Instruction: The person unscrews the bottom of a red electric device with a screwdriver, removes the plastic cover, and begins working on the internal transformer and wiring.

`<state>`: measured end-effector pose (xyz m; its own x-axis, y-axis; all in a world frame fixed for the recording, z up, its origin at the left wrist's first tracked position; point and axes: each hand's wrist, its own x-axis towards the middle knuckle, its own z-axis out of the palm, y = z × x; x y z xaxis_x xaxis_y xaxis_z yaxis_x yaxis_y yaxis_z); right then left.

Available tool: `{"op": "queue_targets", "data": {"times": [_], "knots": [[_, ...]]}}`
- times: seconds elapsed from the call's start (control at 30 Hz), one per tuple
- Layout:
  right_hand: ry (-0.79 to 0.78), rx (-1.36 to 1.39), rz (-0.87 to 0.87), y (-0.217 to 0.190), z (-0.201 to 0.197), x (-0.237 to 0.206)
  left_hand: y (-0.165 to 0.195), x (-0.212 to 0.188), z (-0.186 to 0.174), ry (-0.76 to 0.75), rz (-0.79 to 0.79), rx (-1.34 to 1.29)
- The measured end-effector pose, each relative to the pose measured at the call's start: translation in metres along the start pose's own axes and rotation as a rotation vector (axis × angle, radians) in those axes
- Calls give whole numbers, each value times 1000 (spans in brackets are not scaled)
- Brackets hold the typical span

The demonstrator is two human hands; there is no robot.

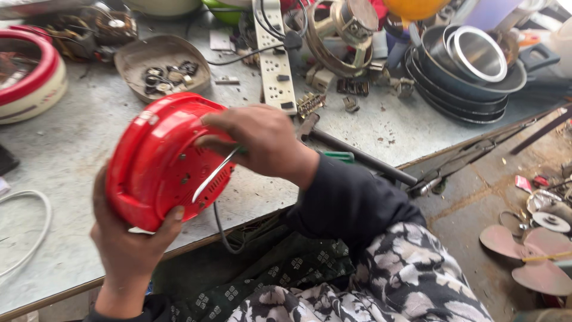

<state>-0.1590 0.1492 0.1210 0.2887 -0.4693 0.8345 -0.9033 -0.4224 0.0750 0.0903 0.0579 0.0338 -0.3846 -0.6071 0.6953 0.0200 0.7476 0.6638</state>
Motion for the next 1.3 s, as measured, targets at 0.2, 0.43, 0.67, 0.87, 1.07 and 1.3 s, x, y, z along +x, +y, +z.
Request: {"op": "queue_targets", "data": {"times": [0.2, 0.43, 0.67, 0.87, 1.07, 1.3], "knots": [[26, 235, 539, -25, -36, -45, 4, 10, 3, -11, 5, -37], [-256, 543, 816, -71, -53, -87, -12, 13, 7, -15, 129, -127], [-481, 713, 1180, -106, -51, -77, -26, 14, 10, -19, 168, -132], [-516, 732, 1163, -107, -38, -78, -24, 17, 11, -38, 193, -103], [-493, 869, 1212, -102, -31, -94, -22, 16, 9, -51, 204, -90], [-215, 590, 1167, -76, -56, -108, -18, 14, 9, -63, 220, -101]]}}
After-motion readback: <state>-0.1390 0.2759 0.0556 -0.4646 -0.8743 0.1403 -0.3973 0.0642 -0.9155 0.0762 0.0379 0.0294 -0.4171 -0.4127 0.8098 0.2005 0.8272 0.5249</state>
